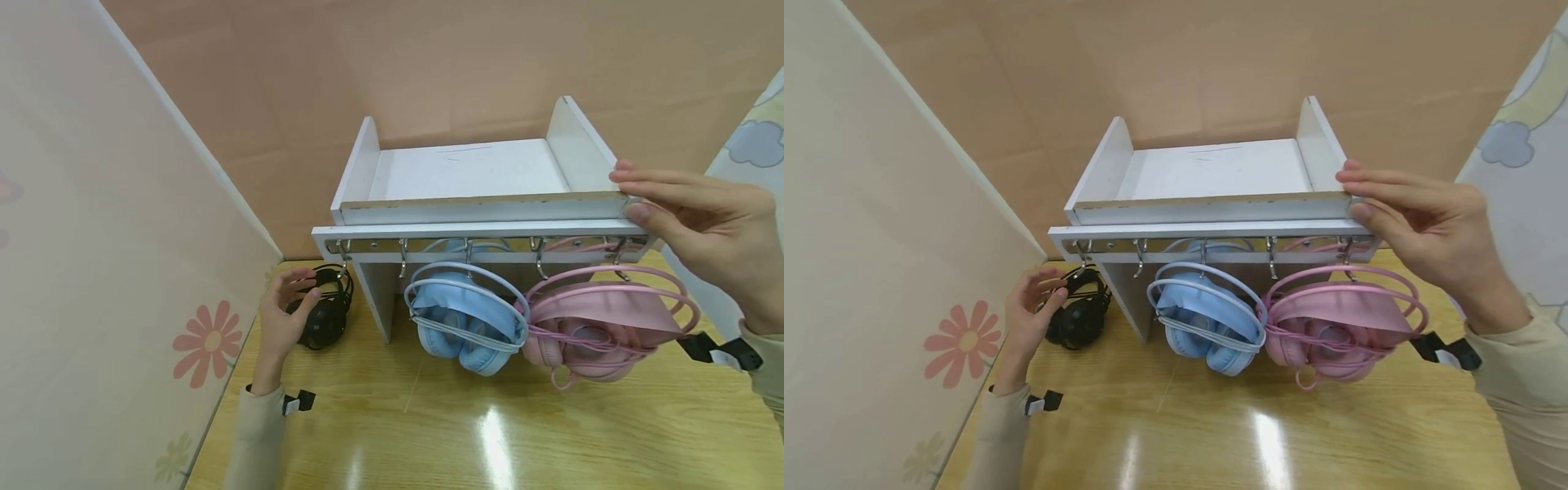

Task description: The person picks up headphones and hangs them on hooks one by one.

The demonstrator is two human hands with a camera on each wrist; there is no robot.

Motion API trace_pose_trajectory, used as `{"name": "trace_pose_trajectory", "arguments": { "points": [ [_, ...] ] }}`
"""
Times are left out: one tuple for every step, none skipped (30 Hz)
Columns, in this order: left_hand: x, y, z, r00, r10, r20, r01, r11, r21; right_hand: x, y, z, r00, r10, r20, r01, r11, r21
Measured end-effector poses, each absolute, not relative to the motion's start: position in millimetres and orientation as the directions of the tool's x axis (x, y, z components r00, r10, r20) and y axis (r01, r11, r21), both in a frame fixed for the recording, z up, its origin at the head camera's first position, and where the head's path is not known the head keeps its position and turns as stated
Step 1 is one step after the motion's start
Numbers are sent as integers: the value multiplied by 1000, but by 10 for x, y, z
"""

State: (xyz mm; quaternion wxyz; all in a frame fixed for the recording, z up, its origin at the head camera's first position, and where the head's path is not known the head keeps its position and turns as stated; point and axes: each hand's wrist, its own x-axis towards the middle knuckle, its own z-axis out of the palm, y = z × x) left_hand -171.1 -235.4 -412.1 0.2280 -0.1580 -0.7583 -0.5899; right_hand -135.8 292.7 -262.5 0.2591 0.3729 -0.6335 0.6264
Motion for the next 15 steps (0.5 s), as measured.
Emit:
{"name": "trace_pose_trajectory", "arguments": {
  "points": [
    [-1733,-2392,-4133,-852,-41,523,495,265,827,-1362,2930,-2625,-586,-146,797,-797,-73,-599],
    [-1757,-2433,-4144,-858,-51,510,478,283,832,-1366,2936,-2628,-586,-145,797,-796,-81,-600],
    [-1782,-2474,-4154,-865,-59,497,460,299,836,-1372,2942,-2632,-586,-144,797,-795,-89,-600],
    [-1809,-2516,-4165,-875,-67,480,438,314,842,-1379,2951,-2637,-588,-144,796,-793,-91,-602],
    [-1837,-2560,-4177,-884,-75,461,415,330,848,-1385,2960,-2642,-588,-146,796,-793,-90,-603],
    [-1867,-2607,-4191,-894,-84,440,387,351,853,-1394,2965,-2646,-586,-148,797,-794,-94,-601],
    [-1898,-2655,-4208,-904,-95,417,358,367,859,-1403,2969,-2652,-581,-153,800,-796,-98,-597],
    [-1929,-2703,-4224,-913,-104,394,329,384,863,-1407,2973,-2655,-577,-159,801,-799,-96,-594],
    [-1959,-2751,-4240,-922,-116,370,298,400,867,-1414,2975,-2657,-573,-165,803,-800,-98,-591],
    [-1991,-2793,-4255,-931,-124,344,266,415,870,-1409,2979,-2655,-570,-170,803,-803,-91,-589],
    [-2025,-2833,-4267,-939,-132,319,236,429,872,-1401,2979,-2651,-568,-175,804,-805,-85,-587],
    [-2060,-2873,-4284,-945,-139,295,208,443,872,-1393,2979,-2646,-568,-178,804,-806,-80,-587],
    [-2088,-2914,-4299,-951,-149,271,177,457,872,-1386,2972,-2638,-568,-180,803,-806,-76,-587],
    [-2115,-2953,-4314,-957,-156,244,144,473,869,-1376,2966,-2627,-571,-182,801,-805,-69,-589],
    [-2142,-2988,-4329,-962,-162,217,114,485,867,-1371,2955,-2617,-570,-182,801,-806,-68,-588]
  ]
}}
